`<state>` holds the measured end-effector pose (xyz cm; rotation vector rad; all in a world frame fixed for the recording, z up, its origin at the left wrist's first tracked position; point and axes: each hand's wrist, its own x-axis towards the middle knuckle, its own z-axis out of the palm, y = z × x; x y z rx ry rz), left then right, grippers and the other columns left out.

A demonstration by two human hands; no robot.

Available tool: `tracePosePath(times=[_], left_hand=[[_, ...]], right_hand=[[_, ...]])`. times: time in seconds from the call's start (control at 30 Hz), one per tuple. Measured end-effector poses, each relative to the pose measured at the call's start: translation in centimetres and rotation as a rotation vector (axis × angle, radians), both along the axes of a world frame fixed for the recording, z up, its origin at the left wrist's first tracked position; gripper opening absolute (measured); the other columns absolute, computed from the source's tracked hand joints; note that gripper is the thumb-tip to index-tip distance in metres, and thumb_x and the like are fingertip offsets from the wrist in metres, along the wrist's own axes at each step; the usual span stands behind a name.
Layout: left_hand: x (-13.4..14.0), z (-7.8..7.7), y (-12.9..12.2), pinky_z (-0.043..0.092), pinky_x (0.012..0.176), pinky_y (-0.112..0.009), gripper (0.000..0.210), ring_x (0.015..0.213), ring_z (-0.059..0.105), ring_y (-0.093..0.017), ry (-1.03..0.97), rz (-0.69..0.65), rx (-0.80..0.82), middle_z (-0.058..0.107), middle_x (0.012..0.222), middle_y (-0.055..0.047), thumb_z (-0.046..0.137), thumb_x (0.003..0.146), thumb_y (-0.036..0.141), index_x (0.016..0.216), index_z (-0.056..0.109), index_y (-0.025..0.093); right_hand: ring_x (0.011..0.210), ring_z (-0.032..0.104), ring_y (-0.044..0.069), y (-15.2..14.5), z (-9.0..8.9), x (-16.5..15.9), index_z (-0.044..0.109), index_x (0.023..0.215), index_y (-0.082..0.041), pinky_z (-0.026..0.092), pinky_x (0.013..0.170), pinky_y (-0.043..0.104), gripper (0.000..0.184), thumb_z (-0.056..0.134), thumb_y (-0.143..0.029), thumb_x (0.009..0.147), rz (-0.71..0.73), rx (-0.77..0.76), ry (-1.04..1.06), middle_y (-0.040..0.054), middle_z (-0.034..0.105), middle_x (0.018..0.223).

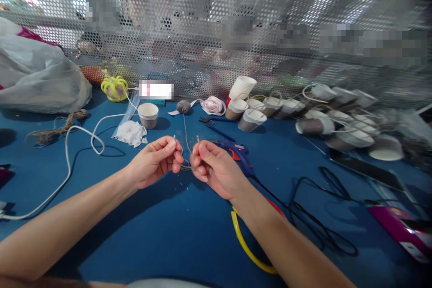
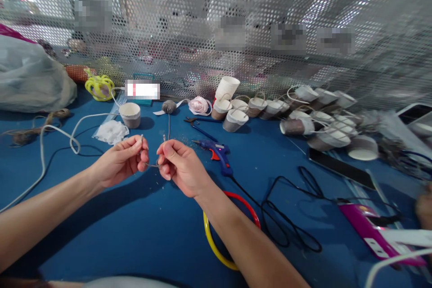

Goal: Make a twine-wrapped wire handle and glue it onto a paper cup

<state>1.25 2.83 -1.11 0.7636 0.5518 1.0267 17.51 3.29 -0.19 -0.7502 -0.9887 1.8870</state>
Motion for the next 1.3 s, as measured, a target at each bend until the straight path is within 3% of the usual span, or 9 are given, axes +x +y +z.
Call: tracePosePath(times=[0.27, 0.67, 0.77, 0.83, 0.97, 1.13, 1.3], left_hand=[[0.0, -0.1, -0.1, 0.044, 0.049, -0.016, 0.013, 0.046, 0.055, -0.007, 0.005, 0.05, 0.004, 0.06, 0.057, 0.001, 0.058, 0.078, 0.024, 0.071, 0.055, 0.013], [0.9, 0.5, -2.0, 0.045, 0.051, -0.017, 0.015, 0.048, 0.057, -0.008, -0.065, 0.05, 0.02, 0.061, 0.058, 0.0, 0.062, 0.075, 0.025, 0.071, 0.055, 0.013], [1.0, 0.3, -2.2, 0.047, 0.055, -0.02, 0.016, 0.054, 0.06, -0.009, 0.023, 0.059, 0.002, 0.064, 0.067, -0.002, 0.061, 0.075, 0.027, 0.077, 0.056, 0.013], [0.6, 0.4, -2.1, 0.047, 0.054, -0.021, 0.018, 0.056, 0.061, -0.011, 0.165, 0.126, 0.028, 0.065, 0.072, -0.003, 0.062, 0.074, 0.028, 0.08, 0.055, 0.013], [-0.8, 0.4, -1.4, 0.037, 0.043, -0.014, 0.021, 0.042, 0.051, -0.005, 0.315, 0.417, 0.198, 0.052, 0.047, 0.006, 0.068, 0.068, 0.021, 0.066, 0.048, 0.015], [-0.8, -1.0, -1.0, 0.039, 0.044, -0.014, 0.028, 0.045, 0.05, -0.004, 0.108, 0.1, 0.013, 0.052, 0.052, 0.004, 0.068, 0.068, 0.029, 0.059, 0.047, 0.013], [0.0, -2.5, -1.4, 0.045, 0.055, -0.015, 0.02, 0.055, 0.057, -0.006, 0.119, 0.097, -0.047, 0.058, 0.059, 0.0, 0.07, 0.064, 0.014, 0.061, 0.05, 0.011]], right_hand=[[0.049, 0.051, 0.006, -0.2, -0.1, 0.1, 0.057, 0.068, -0.016, 0.039, 0.045, 0.019, 0.021, 0.068, -0.034, 0.069, 0.016, 0.065, -0.002, -0.0025, 0.058, 0.064], [0.041, 0.04, 0.002, -1.5, 0.9, -0.4, 0.055, 0.064, -0.016, 0.029, 0.038, 0.014, 0.028, 0.074, -0.035, 0.059, -0.103, -0.031, -0.004, -0.0054, 0.051, 0.052], [0.042, 0.042, 0.002, -1.8, 0.7, 0.1, 0.056, 0.065, -0.016, 0.031, 0.039, 0.015, 0.028, 0.074, -0.035, 0.059, -0.179, -0.006, -0.013, -0.0055, 0.051, 0.053], [0.044, 0.043, 0.003, -1.8, 0.3, 0.6, 0.056, 0.066, -0.016, 0.033, 0.041, 0.016, 0.026, 0.074, -0.033, 0.059, -0.242, -0.003, -0.013, -0.0053, 0.052, 0.055], [0.048, 0.046, 0.004, -1.7, -0.7, 1.5, 0.057, 0.068, -0.016, 0.037, 0.046, 0.017, 0.024, 0.074, -0.032, 0.06, -0.31, -0.017, -0.015, -0.0046, 0.054, 0.058], [0.047, 0.047, 0.004, -2.0, -1.9, 1.2, 0.057, 0.068, -0.016, 0.037, 0.046, 0.018, 0.026, 0.073, -0.034, 0.06, -0.278, -0.015, -0.015, -0.0044, 0.055, 0.058], [0.048, 0.047, 0.005, -2.3, -2.3, 1.5, 0.058, 0.068, -0.016, 0.037, 0.046, 0.018, 0.024, 0.073, -0.033, 0.061, -0.265, -0.027, -0.019, -0.0039, 0.056, 0.059]])
